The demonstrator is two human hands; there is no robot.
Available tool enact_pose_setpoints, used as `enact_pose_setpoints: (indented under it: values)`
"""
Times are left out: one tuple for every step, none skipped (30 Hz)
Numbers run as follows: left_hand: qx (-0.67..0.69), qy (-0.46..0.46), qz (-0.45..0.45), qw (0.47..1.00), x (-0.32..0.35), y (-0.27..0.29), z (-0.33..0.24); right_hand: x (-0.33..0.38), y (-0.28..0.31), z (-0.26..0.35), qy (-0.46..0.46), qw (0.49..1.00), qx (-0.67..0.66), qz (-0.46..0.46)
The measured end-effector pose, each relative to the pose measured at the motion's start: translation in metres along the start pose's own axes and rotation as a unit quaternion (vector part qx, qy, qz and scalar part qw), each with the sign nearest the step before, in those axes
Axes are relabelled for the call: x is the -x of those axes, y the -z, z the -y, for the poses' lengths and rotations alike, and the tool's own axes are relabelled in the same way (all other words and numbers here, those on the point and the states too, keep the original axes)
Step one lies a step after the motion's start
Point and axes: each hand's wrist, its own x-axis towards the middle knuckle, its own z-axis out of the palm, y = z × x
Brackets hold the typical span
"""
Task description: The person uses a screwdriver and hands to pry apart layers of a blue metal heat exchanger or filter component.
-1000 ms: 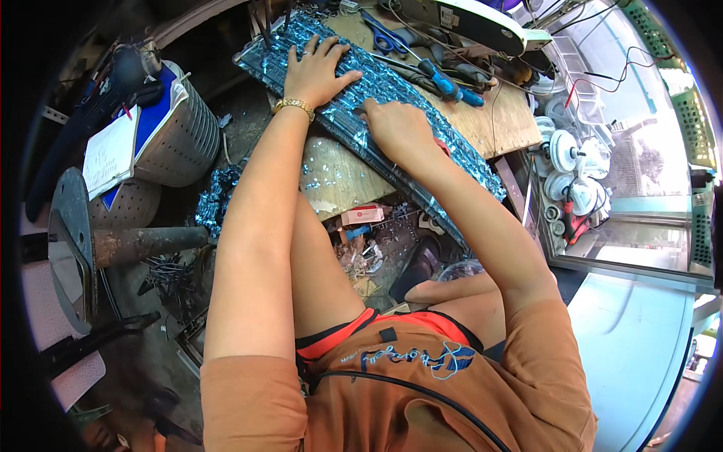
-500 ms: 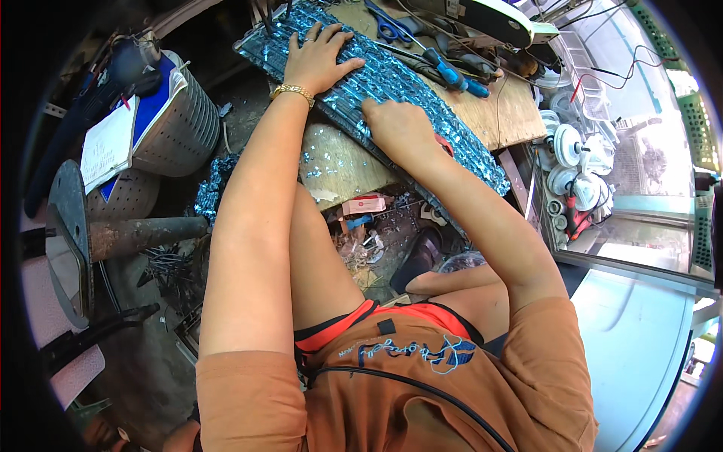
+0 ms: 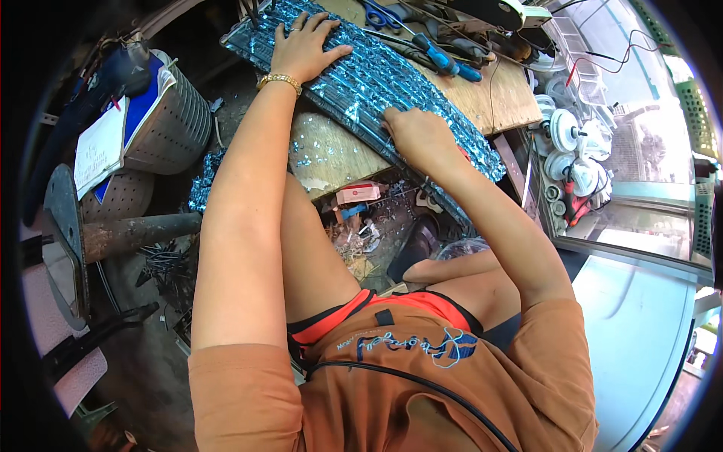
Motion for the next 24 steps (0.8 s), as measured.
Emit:
enact_pose_setpoints:
  values:
    - [0.001, 0.000, 0.003, 1.000, 0.000, 0.000, 0.000, 0.002, 0.000, -0.001, -0.001, 1.000, -0.001, 0.000]
    - [0.002, -0.001, 0.002, 1.000, 0.000, 0.001, -0.001, 0.002, 0.002, -0.002, -0.002, 1.000, -0.001, 0.002]
    - [0.003, -0.001, 0.006, 1.000, 0.002, 0.001, -0.002, 0.002, 0.003, -0.003, -0.003, 1.000, -0.002, 0.003]
    - [0.005, -0.001, 0.010, 1.000, 0.003, 0.001, -0.003, 0.003, 0.005, -0.004, -0.003, 1.000, -0.001, 0.002]
    - [0.007, -0.001, 0.005, 1.000, 0.005, 0.002, -0.007, 0.004, 0.006, -0.004, -0.007, 1.000, 0.001, -0.008]
    - [0.005, -0.001, 0.007, 1.000, 0.003, 0.002, -0.009, 0.003, 0.008, -0.003, -0.010, 1.000, 0.002, -0.018]
    - [0.004, 0.000, 0.008, 1.000, 0.002, 0.003, -0.009, -0.001, 0.010, -0.002, -0.008, 1.000, 0.002, -0.017]
    - [0.002, 0.001, 0.010, 1.000, 0.002, 0.002, -0.008, -0.006, 0.011, -0.001, -0.011, 0.999, -0.016, -0.045]
    - [-0.001, 0.001, 0.004, 1.000, 0.000, 0.002, -0.006, -0.010, 0.011, 0.001, -0.014, 0.997, -0.035, -0.073]
    - [-0.003, 0.002, -0.001, 1.000, 0.000, 0.001, -0.004, -0.015, 0.008, 0.007, -0.013, 0.998, -0.024, -0.064]
    - [-0.004, 0.002, -0.002, 1.000, 0.000, 0.001, -0.004, -0.019, 0.005, 0.010, -0.013, 0.998, -0.024, -0.065]
    - [0.005, 0.001, -0.007, 1.000, 0.000, 0.001, -0.003, -0.023, 0.001, 0.012, -0.008, 0.998, -0.013, -0.057]
    - [0.013, 0.001, -0.012, 1.000, -0.001, 0.001, -0.001, -0.027, 0.000, 0.013, -0.002, 0.999, -0.002, -0.049]
    - [0.010, 0.004, -0.009, 1.000, 0.003, 0.004, 0.002, -0.028, -0.001, 0.016, 0.002, 0.999, -0.005, -0.046]
    - [0.002, 0.001, -0.012, 1.000, 0.004, 0.007, 0.005, -0.029, -0.002, 0.020, 0.018, 0.998, -0.004, -0.060]
    - [-0.008, -0.002, -0.015, 1.000, 0.004, 0.012, 0.009, -0.030, -0.003, 0.024, 0.034, 0.997, -0.003, -0.074]
    - [0.001, -0.004, -0.012, 1.000, 0.003, 0.017, -0.004, -0.028, -0.006, 0.019, 0.027, 0.997, -0.001, -0.068]
    - [0.061, 0.011, 0.048, 0.997, 0.000, 0.027, -0.026, -0.023, -0.008, 0.006, 0.019, 0.997, 0.014, -0.068]
    - [0.107, 0.031, 0.107, 0.988, 0.000, 0.038, -0.034, -0.020, -0.006, 0.004, 0.023, 0.997, 0.022, -0.074]
    - [0.101, 0.029, 0.090, 0.990, 0.003, 0.043, -0.029, -0.022, -0.005, 0.008, 0.028, 0.997, 0.019, -0.076]
    - [0.097, 0.032, 0.090, 0.991, 0.004, 0.046, -0.025, -0.023, -0.003, 0.009, 0.025, 0.997, 0.007, -0.076]
    - [0.088, 0.034, 0.096, 0.991, 0.004, 0.048, -0.023, -0.023, -0.002, 0.011, 0.020, 0.997, -0.005, -0.075]
    - [0.081, 0.037, 0.101, 0.991, 0.005, 0.049, -0.022, -0.024, -0.003, 0.011, 0.022, 0.997, -0.006, -0.075]
    - [0.080, 0.037, 0.101, 0.991, 0.005, 0.049, -0.020, -0.024, -0.004, 0.012, 0.018, 0.998, -0.001, -0.066]
